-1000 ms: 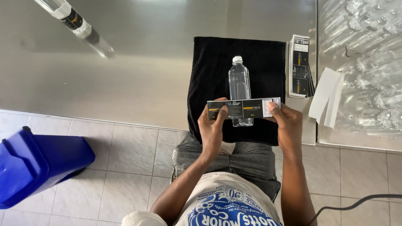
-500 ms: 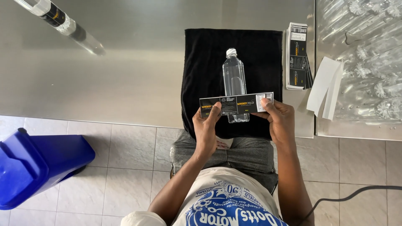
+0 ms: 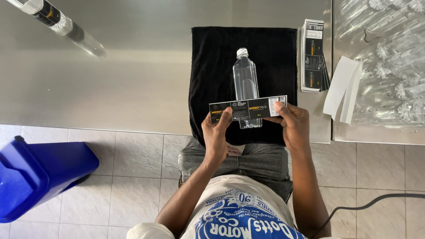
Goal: The person places a black cloth on a stainless steel table, then repeatedly picks up clear plastic bottles and wraps printed labels around them. After applying each label, the person sets the labeled bottle aside on the table and repeats the process with additional bottles.
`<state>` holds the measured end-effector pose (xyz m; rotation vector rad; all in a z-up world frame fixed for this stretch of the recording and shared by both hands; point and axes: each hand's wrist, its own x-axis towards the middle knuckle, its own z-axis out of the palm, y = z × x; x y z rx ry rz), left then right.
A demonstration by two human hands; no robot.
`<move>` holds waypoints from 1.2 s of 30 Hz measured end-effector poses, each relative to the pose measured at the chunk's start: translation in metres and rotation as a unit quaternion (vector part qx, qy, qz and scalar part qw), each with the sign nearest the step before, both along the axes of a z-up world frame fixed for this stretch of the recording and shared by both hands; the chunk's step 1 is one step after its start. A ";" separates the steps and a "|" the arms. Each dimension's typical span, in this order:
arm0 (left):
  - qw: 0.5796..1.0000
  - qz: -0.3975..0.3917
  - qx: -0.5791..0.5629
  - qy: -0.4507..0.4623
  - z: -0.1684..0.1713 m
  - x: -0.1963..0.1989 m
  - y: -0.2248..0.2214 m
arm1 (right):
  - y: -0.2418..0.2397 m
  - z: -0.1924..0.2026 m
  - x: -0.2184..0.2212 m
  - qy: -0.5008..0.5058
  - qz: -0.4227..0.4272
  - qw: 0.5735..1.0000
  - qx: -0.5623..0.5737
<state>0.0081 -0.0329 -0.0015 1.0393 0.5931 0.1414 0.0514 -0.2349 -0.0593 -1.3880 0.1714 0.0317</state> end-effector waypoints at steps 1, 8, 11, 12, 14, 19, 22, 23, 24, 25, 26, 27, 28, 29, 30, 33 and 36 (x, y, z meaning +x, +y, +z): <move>1.000 0.000 0.000 0.000 -0.001 0.000 0.000 | 0.000 -0.001 0.000 0.000 0.000 1.000 0.000; 1.000 0.001 -0.003 -0.008 -0.008 0.001 0.000 | -0.001 -0.006 0.000 0.005 -0.009 1.000 0.014; 1.000 -0.001 -0.002 -0.012 -0.017 0.002 0.000 | -0.003 -0.010 0.000 0.002 -0.008 1.000 0.012; 1.000 -0.003 -0.003 -0.015 -0.022 0.003 -0.001 | -0.004 -0.011 0.000 0.003 -0.009 1.000 0.014; 1.000 -0.002 -0.002 -0.012 -0.025 0.002 -0.001 | -0.007 -0.018 0.000 0.002 -0.009 1.000 0.013; 1.000 -0.004 0.002 -0.008 -0.030 0.000 -0.001 | -0.027 -0.066 0.002 0.001 -0.012 1.000 0.011; 1.000 -0.004 0.007 -0.003 -0.014 0.000 0.000 | -0.024 -0.061 0.002 0.001 -0.015 1.000 0.011; 1.000 -0.007 0.011 -0.004 -0.012 0.000 0.000 | -0.025 -0.064 0.003 0.001 -0.016 1.000 0.008; 1.000 -0.010 0.015 -0.006 -0.011 0.000 0.001 | -0.026 -0.067 0.004 0.001 -0.017 1.000 0.005; 1.000 -0.010 0.015 -0.006 -0.010 0.001 -0.001 | -0.028 -0.071 0.003 0.001 -0.017 1.000 0.005; 1.000 -0.014 0.022 -0.010 -0.010 0.001 -0.002 | -0.031 -0.075 0.002 0.001 -0.016 1.000 0.003; 0.999 -0.019 0.029 -0.015 -0.009 0.001 -0.003 | -0.034 -0.079 0.002 0.000 -0.015 1.000 0.001; 0.999 -0.018 0.029 -0.014 -0.016 0.001 -0.002 | -0.021 -0.051 0.000 0.001 -0.014 1.000 0.001; 0.999 -0.027 0.034 -0.012 -0.023 0.001 -0.002 | -0.009 -0.022 -0.001 0.004 -0.003 1.000 -0.022; 0.999 -0.036 0.037 -0.012 -0.029 0.002 -0.001 | 0.003 0.007 -0.002 0.006 0.007 0.999 -0.044; 0.998 -0.041 0.041 -0.020 -0.016 0.004 -0.002 | -0.007 -0.009 -0.003 0.025 0.021 0.996 -0.082; 0.997 -0.053 0.056 -0.015 -0.008 0.005 -0.002 | 0.010 0.029 -0.006 0.048 0.026 0.993 -0.102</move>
